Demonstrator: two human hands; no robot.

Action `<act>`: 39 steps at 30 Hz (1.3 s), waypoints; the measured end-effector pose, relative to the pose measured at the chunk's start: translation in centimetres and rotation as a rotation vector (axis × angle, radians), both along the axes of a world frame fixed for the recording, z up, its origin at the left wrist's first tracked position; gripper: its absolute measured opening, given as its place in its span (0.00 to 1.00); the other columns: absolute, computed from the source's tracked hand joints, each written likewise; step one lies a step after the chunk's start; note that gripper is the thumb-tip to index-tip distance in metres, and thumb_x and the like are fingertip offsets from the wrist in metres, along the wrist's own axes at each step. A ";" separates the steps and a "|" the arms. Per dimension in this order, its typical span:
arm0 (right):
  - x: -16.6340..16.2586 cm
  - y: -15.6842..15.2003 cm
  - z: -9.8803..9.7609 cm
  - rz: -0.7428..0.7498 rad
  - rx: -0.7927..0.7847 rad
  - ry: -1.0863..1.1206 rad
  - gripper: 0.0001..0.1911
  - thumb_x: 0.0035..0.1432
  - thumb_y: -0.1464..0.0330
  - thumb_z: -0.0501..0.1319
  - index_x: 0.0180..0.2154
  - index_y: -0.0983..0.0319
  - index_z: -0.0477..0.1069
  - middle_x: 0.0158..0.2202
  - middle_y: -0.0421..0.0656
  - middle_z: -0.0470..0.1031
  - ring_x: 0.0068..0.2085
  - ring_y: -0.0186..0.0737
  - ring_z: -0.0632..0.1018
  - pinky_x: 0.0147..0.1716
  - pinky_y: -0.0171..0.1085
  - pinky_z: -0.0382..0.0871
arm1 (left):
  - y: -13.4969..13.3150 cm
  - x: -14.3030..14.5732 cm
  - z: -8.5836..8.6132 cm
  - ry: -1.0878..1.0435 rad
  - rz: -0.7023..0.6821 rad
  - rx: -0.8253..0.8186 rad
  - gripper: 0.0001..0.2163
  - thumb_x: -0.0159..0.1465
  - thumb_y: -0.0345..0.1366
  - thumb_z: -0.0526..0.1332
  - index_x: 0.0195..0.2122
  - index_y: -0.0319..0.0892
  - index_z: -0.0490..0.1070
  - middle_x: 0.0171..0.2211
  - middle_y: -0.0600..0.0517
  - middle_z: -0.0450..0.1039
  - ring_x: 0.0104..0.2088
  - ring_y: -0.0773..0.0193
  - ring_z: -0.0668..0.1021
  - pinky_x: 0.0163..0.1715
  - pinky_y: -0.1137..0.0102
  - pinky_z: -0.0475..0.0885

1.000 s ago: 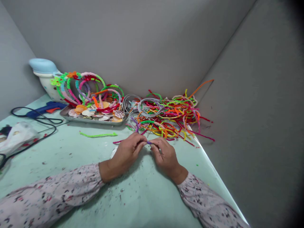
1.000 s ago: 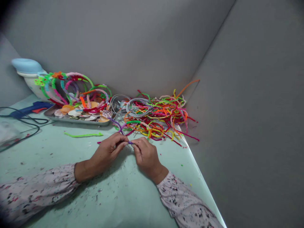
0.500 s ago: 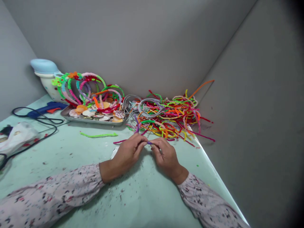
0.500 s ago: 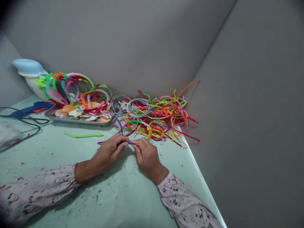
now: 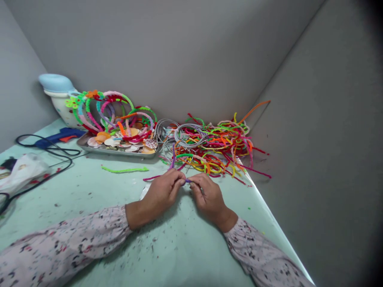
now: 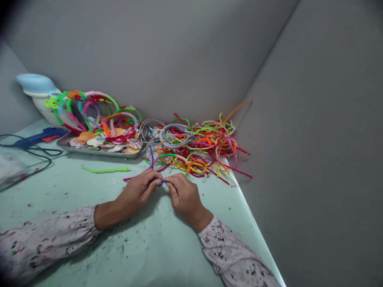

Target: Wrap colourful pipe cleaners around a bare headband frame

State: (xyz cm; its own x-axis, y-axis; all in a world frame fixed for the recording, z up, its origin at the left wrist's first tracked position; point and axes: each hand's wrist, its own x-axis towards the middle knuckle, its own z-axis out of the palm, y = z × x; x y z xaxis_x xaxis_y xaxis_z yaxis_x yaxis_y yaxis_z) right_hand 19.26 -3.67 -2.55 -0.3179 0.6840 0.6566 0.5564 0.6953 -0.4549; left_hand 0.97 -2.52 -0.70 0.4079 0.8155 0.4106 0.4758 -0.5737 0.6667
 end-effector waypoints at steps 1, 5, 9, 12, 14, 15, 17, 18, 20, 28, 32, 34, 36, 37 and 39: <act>0.0 0.0 0.0 0.003 -0.005 0.005 0.10 0.62 0.73 0.54 0.44 0.59 0.69 0.37 0.44 0.74 0.40 0.39 0.75 0.40 0.38 0.71 | 0.0 0.0 0.0 -0.004 0.001 -0.005 0.08 0.67 0.33 0.51 0.35 0.42 0.69 0.31 0.52 0.71 0.34 0.63 0.73 0.35 0.69 0.67; -0.1 -0.1 0.2 0.009 -0.028 0.021 0.10 0.61 0.72 0.55 0.44 0.59 0.69 0.38 0.45 0.74 0.40 0.41 0.75 0.40 0.40 0.71 | 0.0 0.0 0.0 -0.019 -0.003 -0.022 0.08 0.67 0.33 0.52 0.36 0.42 0.69 0.32 0.51 0.71 0.35 0.63 0.73 0.36 0.69 0.67; -0.1 0.0 0.1 0.012 -0.024 0.018 0.11 0.62 0.73 0.55 0.46 0.59 0.69 0.39 0.45 0.74 0.41 0.40 0.75 0.41 0.40 0.71 | 0.0 0.0 0.0 -0.021 -0.004 -0.033 0.07 0.67 0.32 0.52 0.36 0.41 0.70 0.32 0.51 0.71 0.35 0.63 0.73 0.37 0.69 0.67; -0.1 0.0 0.0 0.014 -0.027 0.008 0.11 0.62 0.73 0.55 0.46 0.59 0.69 0.39 0.45 0.74 0.41 0.40 0.75 0.41 0.39 0.71 | 0.1 0.0 0.0 -0.025 -0.004 -0.043 0.08 0.67 0.32 0.52 0.36 0.41 0.70 0.32 0.51 0.72 0.35 0.63 0.73 0.36 0.69 0.67; -0.1 0.1 0.0 0.020 -0.032 0.009 0.11 0.63 0.73 0.55 0.45 0.59 0.69 0.39 0.45 0.74 0.41 0.40 0.75 0.41 0.39 0.71 | 0.1 0.0 0.0 -0.023 -0.009 -0.058 0.08 0.67 0.33 0.52 0.35 0.41 0.69 0.32 0.51 0.72 0.35 0.63 0.73 0.36 0.69 0.67; -0.1 0.1 0.0 0.022 -0.030 0.013 0.10 0.63 0.73 0.55 0.45 0.59 0.70 0.39 0.45 0.74 0.41 0.40 0.75 0.40 0.39 0.71 | 0.1 0.0 0.0 -0.022 -0.012 -0.069 0.08 0.67 0.33 0.52 0.35 0.41 0.69 0.32 0.51 0.72 0.35 0.63 0.73 0.36 0.69 0.66; -0.2 0.1 0.1 0.027 -0.018 0.020 0.10 0.63 0.73 0.55 0.45 0.59 0.70 0.39 0.45 0.74 0.41 0.39 0.75 0.40 0.39 0.71 | 0.1 0.0 0.0 -0.027 -0.018 -0.092 0.08 0.67 0.33 0.51 0.35 0.41 0.69 0.32 0.52 0.71 0.35 0.63 0.73 0.36 0.69 0.66; -0.2 0.1 0.1 0.025 -0.009 0.020 0.10 0.63 0.73 0.55 0.45 0.59 0.70 0.38 0.44 0.74 0.41 0.39 0.75 0.40 0.39 0.71 | 0.1 0.0 0.1 -0.033 -0.019 -0.104 0.08 0.67 0.33 0.51 0.35 0.41 0.69 0.32 0.52 0.71 0.35 0.63 0.72 0.37 0.69 0.66; -0.2 0.1 0.1 0.017 0.005 0.020 0.10 0.63 0.73 0.55 0.45 0.58 0.70 0.38 0.44 0.75 0.40 0.39 0.75 0.39 0.39 0.71 | 0.0 0.0 0.1 -0.055 -0.017 -0.124 0.08 0.67 0.34 0.52 0.35 0.41 0.69 0.32 0.52 0.71 0.35 0.64 0.72 0.37 0.70 0.65; -0.1 0.1 -0.1 0.002 -0.016 0.022 0.09 0.63 0.73 0.55 0.44 0.59 0.69 0.38 0.44 0.74 0.40 0.39 0.75 0.41 0.39 0.70 | 0.1 0.0 0.1 -0.091 -0.042 -0.150 0.09 0.68 0.35 0.51 0.36 0.40 0.69 0.33 0.52 0.70 0.36 0.64 0.71 0.39 0.69 0.65; -0.1 0.2 0.0 0.010 -0.012 0.013 0.09 0.63 0.73 0.55 0.44 0.59 0.69 0.38 0.44 0.74 0.40 0.39 0.75 0.40 0.38 0.71 | 0.2 0.0 0.1 -0.077 -0.057 -0.165 0.10 0.68 0.35 0.50 0.36 0.40 0.69 0.33 0.52 0.71 0.36 0.64 0.71 0.38 0.69 0.64; -0.2 0.2 0.0 0.012 -0.006 0.004 0.09 0.63 0.73 0.54 0.44 0.59 0.69 0.38 0.45 0.74 0.40 0.39 0.74 0.40 0.38 0.71 | 0.2 0.0 0.1 -0.070 -0.059 -0.176 0.11 0.68 0.36 0.50 0.35 0.40 0.69 0.32 0.52 0.70 0.35 0.64 0.71 0.37 0.69 0.64; -0.2 0.3 0.0 0.014 -0.002 -0.004 0.09 0.64 0.73 0.54 0.44 0.59 0.69 0.38 0.45 0.74 0.40 0.39 0.74 0.39 0.38 0.70 | 0.3 0.0 0.1 -0.067 -0.061 -0.189 0.11 0.68 0.37 0.50 0.33 0.40 0.68 0.30 0.52 0.69 0.33 0.64 0.70 0.36 0.69 0.63; -0.2 0.3 0.0 0.015 -0.004 -0.007 0.09 0.64 0.73 0.54 0.44 0.59 0.69 0.38 0.45 0.73 0.40 0.39 0.74 0.39 0.38 0.70 | 0.3 0.0 0.0 -0.068 -0.065 -0.197 0.12 0.68 0.37 0.49 0.33 0.39 0.68 0.30 0.53 0.69 0.33 0.64 0.70 0.35 0.69 0.63; -0.2 0.2 0.0 0.019 -0.006 -0.010 0.09 0.64 0.73 0.54 0.44 0.59 0.69 0.38 0.45 0.73 0.41 0.39 0.74 0.40 0.38 0.70 | 0.3 0.0 0.0 -0.074 -0.072 -0.217 0.12 0.68 0.38 0.49 0.32 0.39 0.68 0.28 0.53 0.68 0.31 0.64 0.69 0.33 0.70 0.63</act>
